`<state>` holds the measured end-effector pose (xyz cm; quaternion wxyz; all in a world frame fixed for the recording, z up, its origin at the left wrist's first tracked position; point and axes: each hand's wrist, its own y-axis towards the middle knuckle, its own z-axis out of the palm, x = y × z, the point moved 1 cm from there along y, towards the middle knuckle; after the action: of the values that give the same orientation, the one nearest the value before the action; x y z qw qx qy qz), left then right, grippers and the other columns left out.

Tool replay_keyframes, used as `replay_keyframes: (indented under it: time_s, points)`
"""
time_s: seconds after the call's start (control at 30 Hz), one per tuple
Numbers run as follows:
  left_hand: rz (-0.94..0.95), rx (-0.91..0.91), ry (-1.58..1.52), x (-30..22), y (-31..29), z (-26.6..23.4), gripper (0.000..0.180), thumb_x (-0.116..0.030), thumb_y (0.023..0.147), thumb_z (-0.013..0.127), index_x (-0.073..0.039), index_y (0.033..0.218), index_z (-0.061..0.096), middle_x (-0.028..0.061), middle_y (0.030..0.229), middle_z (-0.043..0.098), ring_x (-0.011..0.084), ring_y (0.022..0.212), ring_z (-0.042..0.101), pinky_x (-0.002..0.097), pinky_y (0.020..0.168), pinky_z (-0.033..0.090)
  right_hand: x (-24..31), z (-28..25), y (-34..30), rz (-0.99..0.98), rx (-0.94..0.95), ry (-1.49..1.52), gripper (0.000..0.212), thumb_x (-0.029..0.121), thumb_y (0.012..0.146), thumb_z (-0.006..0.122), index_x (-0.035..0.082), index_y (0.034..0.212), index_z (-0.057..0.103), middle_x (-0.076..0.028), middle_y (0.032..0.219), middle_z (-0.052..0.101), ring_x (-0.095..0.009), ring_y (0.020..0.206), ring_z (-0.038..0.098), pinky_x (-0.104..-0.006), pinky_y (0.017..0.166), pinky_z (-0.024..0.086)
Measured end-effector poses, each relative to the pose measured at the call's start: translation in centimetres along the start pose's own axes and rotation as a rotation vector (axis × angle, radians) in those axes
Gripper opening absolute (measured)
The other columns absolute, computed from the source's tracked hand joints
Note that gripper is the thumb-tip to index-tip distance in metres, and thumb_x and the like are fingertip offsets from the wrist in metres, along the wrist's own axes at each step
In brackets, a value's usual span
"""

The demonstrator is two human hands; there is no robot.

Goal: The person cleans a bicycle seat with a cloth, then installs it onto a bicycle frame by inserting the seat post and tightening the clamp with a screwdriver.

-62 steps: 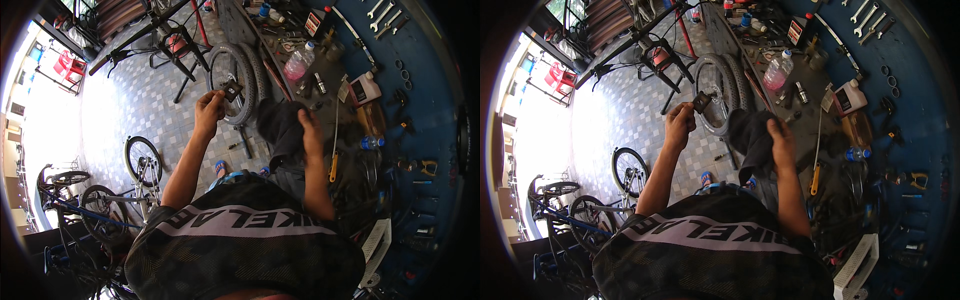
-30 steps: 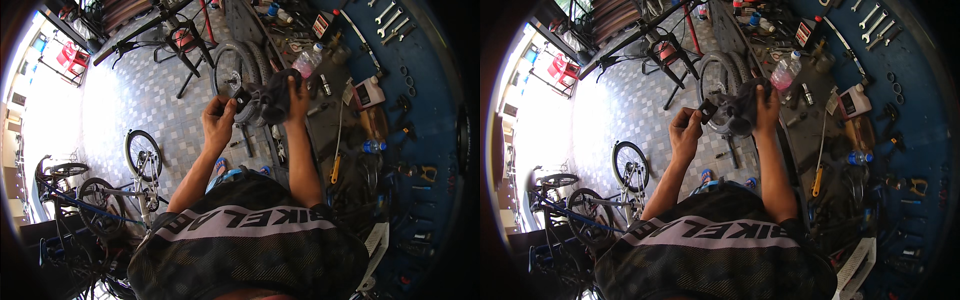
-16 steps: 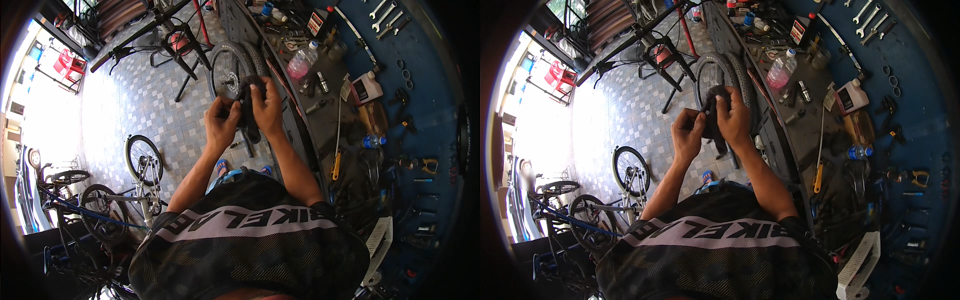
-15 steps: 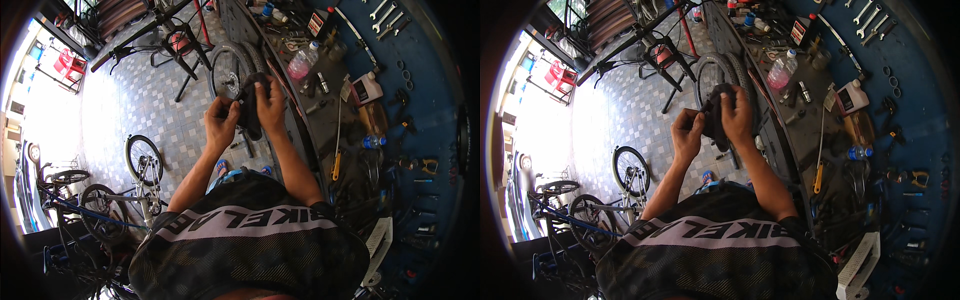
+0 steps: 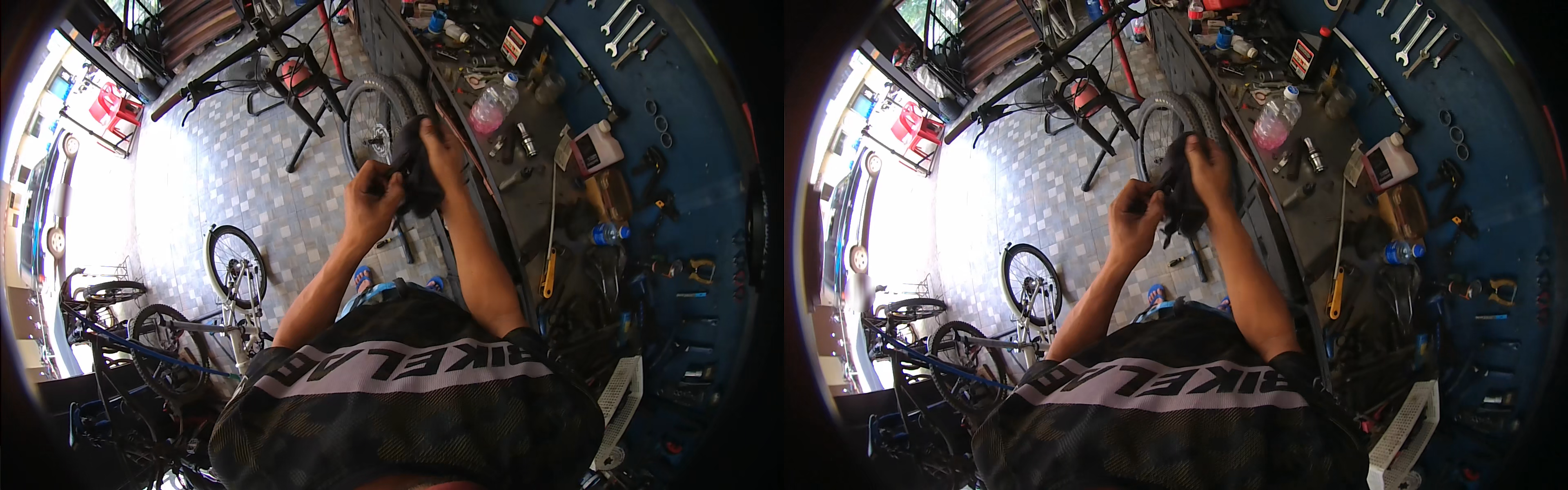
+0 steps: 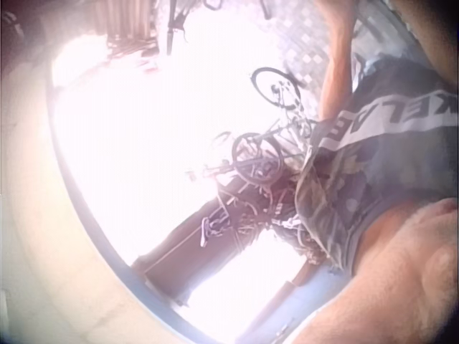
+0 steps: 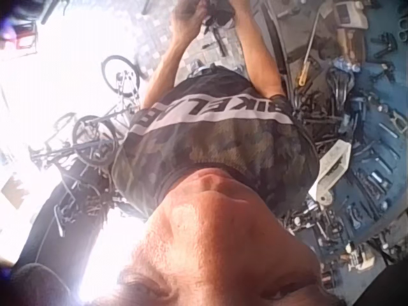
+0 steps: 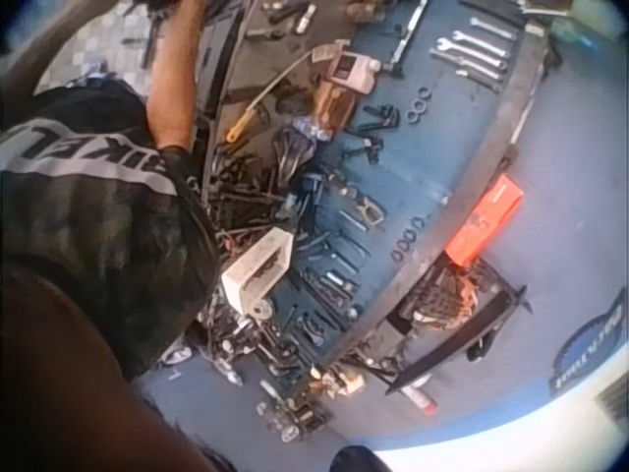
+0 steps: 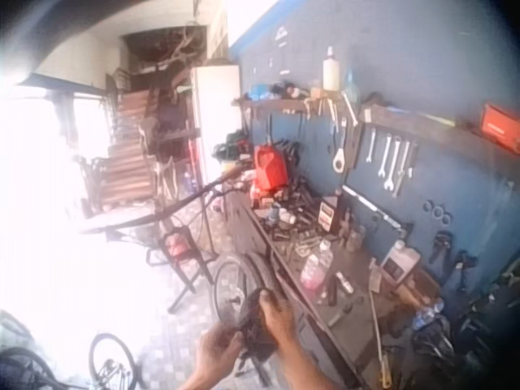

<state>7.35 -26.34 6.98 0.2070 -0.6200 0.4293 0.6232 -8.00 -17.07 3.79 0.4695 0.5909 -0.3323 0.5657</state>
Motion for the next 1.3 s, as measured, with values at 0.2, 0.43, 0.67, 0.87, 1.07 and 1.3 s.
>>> replay_keyframes:
  time_s: [0.2, 0.43, 0.67, 0.87, 1.07, 1.3]
  points:
    - [-0.308, -0.067, -0.714, 1.6, -0.2, -0.4, 0.016, -0.019, 0.1, 0.067, -0.004, 0.093, 0.065, -0.0054, 0.069, 0.056, 0.0023, 0.055, 0.043, 0.0213, 0.049, 0.033, 4.7, -1.3, -3.6, 0.528, 0.232, 0.756, 0.059, 0.053, 0.1, 0.058, 0.0, 0.126, 0.065, -0.007, 0.109, 0.07, -0.016, 0.094, 0.068, -0.0306, 0.083, 0.056]
    - [-0.283, 0.176, -0.045, 2.6, -0.5, -0.1, 0.031, -0.027, 0.1, 0.066, 0.002, 0.104, 0.074, 0.0011, 0.08, 0.068, 0.0062, 0.073, 0.056, 0.0268, 0.067, 0.047, 3.7, 1.0, -6.0, 0.01, 0.202, -0.038, 0.024, 0.026, 0.099, 0.068, 0.003, 0.105, 0.069, -0.005, 0.087, 0.071, -0.013, 0.082, 0.064, -0.0302, 0.074, 0.05]
    - [-0.066, 0.421, 0.216, 1.5, 2.1, -3.5, 0.045, -0.04, 0.101, 0.063, 0.003, 0.089, 0.067, 0.0075, 0.073, 0.064, 0.0103, 0.073, 0.055, 0.0322, 0.068, 0.047, 6.8, 0.5, -4.2, -0.167, 0.347, -0.499, 0.051, 0.051, 0.102, 0.054, 0.003, 0.095, 0.071, -0.02, 0.078, 0.07, -0.039, 0.078, 0.07, -0.0443, 0.064, 0.051]
    - [-0.16, 0.329, 0.074, 1.1, 2.7, -3.5, 0.048, -0.043, 0.102, 0.059, 0.002, 0.088, 0.068, 0.0092, 0.065, 0.058, 0.0148, 0.063, 0.052, 0.0346, 0.06, 0.042, 2.6, 0.1, -2.4, 0.006, 0.085, -0.165, 0.053, 0.054, 0.102, 0.052, 0.005, 0.098, 0.072, -0.013, 0.08, 0.072, -0.024, 0.076, 0.071, -0.0396, 0.068, 0.053]
    - [-0.155, 0.164, 0.119, 1.7, 1.7, -3.2, 0.046, -0.039, 0.105, 0.053, 0.001, 0.086, 0.064, 0.0027, 0.061, 0.047, 0.01, 0.059, 0.041, 0.0327, 0.055, 0.035, 5.4, -0.7, -3.8, 0.233, 0.387, 0.347, 0.036, 0.032, 0.102, 0.061, 0.003, 0.123, 0.066, -0.007, 0.114, 0.071, -0.017, 0.1, 0.067, -0.0301, 0.091, 0.052]
    - [0.006, 0.071, 0.151, 1.5, 1.2, -1.4, 0.038, -0.028, 0.103, 0.056, 0.001, 0.08, 0.051, 0.0175, 0.063, 0.048, 0.0229, 0.056, 0.042, 0.0407, 0.055, 0.038, 4.9, 1.5, -5.3, -0.158, 0.291, -0.085, 0.016, 0.004, 0.094, 0.066, 0.001, 0.109, 0.062, -0.011, 0.103, 0.07, -0.018, 0.098, 0.068, -0.0306, 0.086, 0.052]
